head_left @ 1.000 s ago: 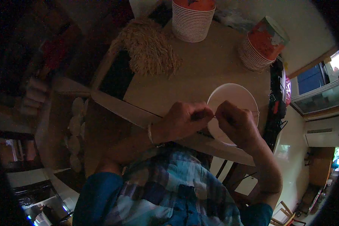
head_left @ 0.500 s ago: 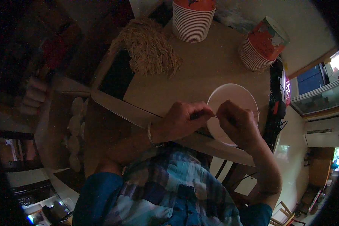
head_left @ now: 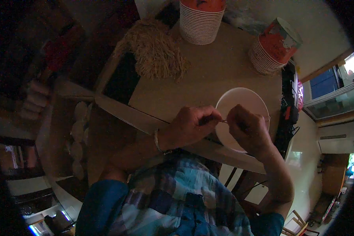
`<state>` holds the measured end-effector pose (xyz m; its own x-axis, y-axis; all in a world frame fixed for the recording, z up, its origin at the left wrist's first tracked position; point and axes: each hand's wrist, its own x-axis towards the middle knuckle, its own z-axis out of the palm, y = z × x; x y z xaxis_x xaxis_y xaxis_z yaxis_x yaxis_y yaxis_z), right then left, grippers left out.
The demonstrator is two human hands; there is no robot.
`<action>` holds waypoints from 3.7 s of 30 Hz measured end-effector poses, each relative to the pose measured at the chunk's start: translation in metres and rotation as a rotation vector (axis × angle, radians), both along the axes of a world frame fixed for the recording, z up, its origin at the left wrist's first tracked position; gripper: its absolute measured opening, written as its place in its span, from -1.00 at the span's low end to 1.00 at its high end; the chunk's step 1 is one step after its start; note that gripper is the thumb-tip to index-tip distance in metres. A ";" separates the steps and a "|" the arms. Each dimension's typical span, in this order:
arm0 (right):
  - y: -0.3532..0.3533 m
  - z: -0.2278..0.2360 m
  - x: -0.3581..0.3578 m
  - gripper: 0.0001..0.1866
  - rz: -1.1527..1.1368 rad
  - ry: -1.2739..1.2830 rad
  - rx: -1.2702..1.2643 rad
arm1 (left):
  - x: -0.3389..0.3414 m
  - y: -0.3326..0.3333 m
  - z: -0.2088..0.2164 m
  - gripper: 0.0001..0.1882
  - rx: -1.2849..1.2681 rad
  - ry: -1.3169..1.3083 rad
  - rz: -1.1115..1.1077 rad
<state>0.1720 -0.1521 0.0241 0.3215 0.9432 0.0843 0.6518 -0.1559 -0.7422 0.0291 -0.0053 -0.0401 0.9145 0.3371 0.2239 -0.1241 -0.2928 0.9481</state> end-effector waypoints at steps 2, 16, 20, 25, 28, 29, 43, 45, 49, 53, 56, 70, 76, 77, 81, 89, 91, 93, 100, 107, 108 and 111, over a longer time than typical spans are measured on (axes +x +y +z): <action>0.001 0.001 0.000 -0.96 0.010 -0.013 0.005 | -0.001 -0.001 0.000 -0.84 -0.021 0.008 0.008; -0.002 -0.002 0.000 -0.93 0.034 -0.079 0.061 | 0.000 -0.007 0.002 -0.85 -0.083 0.051 0.061; -0.002 0.006 -0.003 -0.91 0.031 -0.085 0.001 | -0.002 -0.008 0.017 -0.86 -0.082 0.155 0.070; -0.005 0.003 -0.004 -0.90 0.040 -0.060 -0.010 | -0.001 -0.010 0.007 -0.86 -0.060 0.086 0.092; -0.006 0.003 -0.005 -0.90 0.027 -0.052 -0.008 | 0.000 -0.010 0.004 -0.87 -0.043 0.044 0.097; -0.007 0.002 -0.005 -0.90 0.021 -0.038 -0.012 | 0.000 -0.011 0.003 -0.87 -0.025 0.026 0.101; -0.008 0.003 -0.005 -0.91 0.048 0.003 -0.013 | 0.002 -0.010 -0.008 -0.83 0.119 -0.005 0.135; -0.005 0.008 -0.005 -0.90 0.084 0.008 -0.015 | 0.000 -0.009 -0.006 -0.78 -0.007 0.017 0.118; -0.002 0.014 -0.006 -0.89 0.067 -0.009 -0.051 | -0.003 -0.005 -0.004 -0.75 0.224 -0.154 0.131; 0.000 0.011 -0.007 -0.88 0.077 0.000 0.013 | -0.006 -0.006 0.010 -0.74 0.144 -0.130 0.060; 0.002 0.006 -0.006 -0.88 0.104 -0.009 0.064 | -0.006 -0.005 0.007 -0.76 0.139 -0.158 0.060; 0.005 0.014 -0.010 -0.73 0.073 0.142 0.008 | -0.010 -0.005 -0.006 -0.86 0.246 -0.200 0.100; 0.005 0.012 -0.011 -0.71 0.061 0.140 0.020 | -0.004 -0.005 -0.022 -0.81 0.320 -0.352 0.159; 0.005 0.011 -0.010 -0.69 0.074 0.144 0.045 | -0.004 -0.004 -0.027 -0.79 0.359 -0.370 0.160; 0.004 0.017 -0.013 -0.67 0.083 0.298 0.016 | -0.001 -0.002 -0.041 -0.72 0.499 -0.423 0.179; 0.006 0.019 -0.012 -0.74 0.141 0.341 0.072 | -0.003 -0.005 -0.075 -0.76 0.429 -0.239 0.152; 0.006 0.019 -0.008 -0.74 0.165 0.260 0.079 | -0.003 -0.005 -0.074 -0.79 0.296 -0.167 0.194; 0.006 0.018 -0.007 -0.75 0.125 0.218 -0.009 | -0.011 0.004 -0.057 -0.85 0.158 -0.129 0.228; 0.006 0.014 -0.006 -0.79 0.143 0.266 0.072 | -0.019 0.012 0.002 -0.89 0.274 -0.299 0.178; 0.006 0.017 -0.009 -0.77 0.156 0.282 0.063 | -0.010 0.005 -0.007 -0.82 0.357 -0.286 0.042; 0.005 0.017 -0.011 -0.77 0.141 0.328 0.060 | -0.008 0.005 -0.011 -0.81 0.347 -0.358 0.050; 0.006 0.020 -0.016 -0.76 0.169 0.347 0.082 | -0.006 0.005 -0.024 -0.81 0.391 -0.386 0.115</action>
<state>0.1565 -0.1458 0.0444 0.1853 0.9799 0.0745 0.3710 0.0005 -0.9286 0.0228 -0.0007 -0.0637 0.7036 0.2544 0.6635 -0.3877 -0.6451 0.6584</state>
